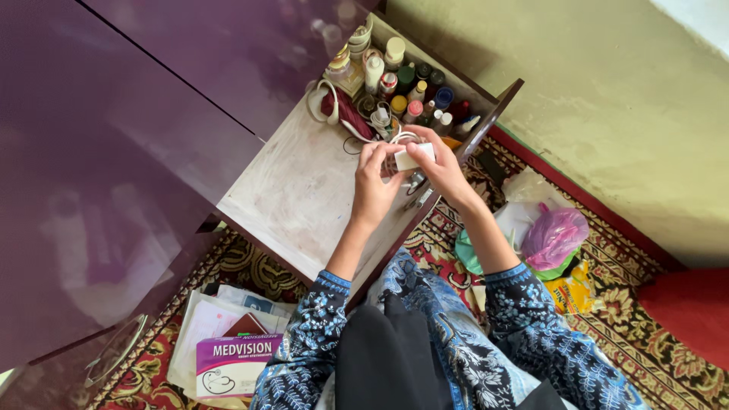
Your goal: The person sits on the floor and wipes various small items, including a power adapter, a white box, and several small packages, using a yellow cloth. The person then places the cleaned items into an open drawer.
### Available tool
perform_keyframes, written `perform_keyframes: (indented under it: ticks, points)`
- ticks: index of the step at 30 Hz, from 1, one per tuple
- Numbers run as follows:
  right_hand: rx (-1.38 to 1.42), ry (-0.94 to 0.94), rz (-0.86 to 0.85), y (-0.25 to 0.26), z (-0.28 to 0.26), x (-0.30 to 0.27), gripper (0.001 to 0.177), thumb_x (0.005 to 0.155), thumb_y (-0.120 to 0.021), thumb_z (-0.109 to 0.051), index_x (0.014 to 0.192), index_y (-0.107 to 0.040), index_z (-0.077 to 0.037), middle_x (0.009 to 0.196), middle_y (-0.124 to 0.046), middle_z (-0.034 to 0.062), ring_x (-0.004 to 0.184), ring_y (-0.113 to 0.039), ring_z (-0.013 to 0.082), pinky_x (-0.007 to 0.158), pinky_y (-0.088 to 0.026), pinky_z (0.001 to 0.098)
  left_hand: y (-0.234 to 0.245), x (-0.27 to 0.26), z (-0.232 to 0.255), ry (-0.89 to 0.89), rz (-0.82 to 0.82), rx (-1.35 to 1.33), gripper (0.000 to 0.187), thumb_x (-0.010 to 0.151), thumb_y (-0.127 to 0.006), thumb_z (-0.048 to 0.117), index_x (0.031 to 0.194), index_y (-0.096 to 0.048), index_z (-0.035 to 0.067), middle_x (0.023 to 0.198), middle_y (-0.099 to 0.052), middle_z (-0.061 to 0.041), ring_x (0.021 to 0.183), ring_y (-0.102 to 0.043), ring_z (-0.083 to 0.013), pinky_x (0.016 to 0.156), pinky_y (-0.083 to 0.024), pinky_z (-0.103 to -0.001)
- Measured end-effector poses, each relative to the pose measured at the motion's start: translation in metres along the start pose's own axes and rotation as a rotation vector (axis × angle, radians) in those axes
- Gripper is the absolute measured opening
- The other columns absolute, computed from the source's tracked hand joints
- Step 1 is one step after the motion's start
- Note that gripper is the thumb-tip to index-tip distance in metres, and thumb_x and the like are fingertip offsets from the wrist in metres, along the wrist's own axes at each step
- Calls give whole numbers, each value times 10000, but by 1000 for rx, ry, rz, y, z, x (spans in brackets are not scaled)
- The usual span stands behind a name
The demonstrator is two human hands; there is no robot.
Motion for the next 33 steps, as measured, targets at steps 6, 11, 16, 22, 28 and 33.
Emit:
perform_keyframes:
  ticks: [6,11,16,22,28,33]
  points:
    - [-201,-43,120,0,-2,-2,561,953,-720,-413,1318,-582,-11,1187,-683,112,1072,-631,155,934,-525,311,7,5,7,-28,-74,27,454,806,-807,-54,1206,-652,95,1241,-578,-87,1135,-676,-257,876,-640,-325]
    - [-93,377,-181,25,-25,5,807,954,-692,-549,1515,-420,-38,1558,-394,101,1473,-361,206,1206,-292,359,25,16,15,16,-294,-26,435,799,-807,-42,1185,-662,98,1266,-580,-71,1127,-680,-230,824,-620,-317]
    - [-161,0,-484,40,-25,13,734,883,-716,-525,1410,-545,-44,1303,-633,62,1228,-568,170,1044,-454,329,36,23,21,-98,-369,59,446,792,-825,-19,1198,-677,96,1230,-603,-58,1146,-676,-216,869,-603,-320]
    - [-425,-68,-274,37,-31,3,545,914,-713,-462,1202,-674,-1,939,-687,70,856,-585,139,755,-491,324,29,15,17,-137,-228,179,475,808,-811,-23,1239,-646,90,1220,-597,-85,1113,-676,-285,903,-566,-381]
    - [-593,-2,-176,35,-38,-2,475,984,-637,-442,1096,-647,19,847,-658,136,767,-593,181,707,-500,358,20,7,10,-81,-229,193,488,832,-803,-9,1268,-622,113,1232,-587,-100,1107,-662,-301,854,-554,-388]
    - [-756,-38,-48,35,-19,0,467,1117,-465,-439,1116,-665,-18,817,-632,125,796,-576,179,730,-456,387,13,8,13,-141,-177,200,518,841,-783,-22,1312,-608,104,1242,-571,-118,1124,-649,-330,891,-547,-416]
Point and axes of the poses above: each hand's wrist, its own x-axis towards the middle knuckle, its own y-axis out of the back of the hand, z = x × y, the point moved 1 cm from there along x, towards the middle knuckle
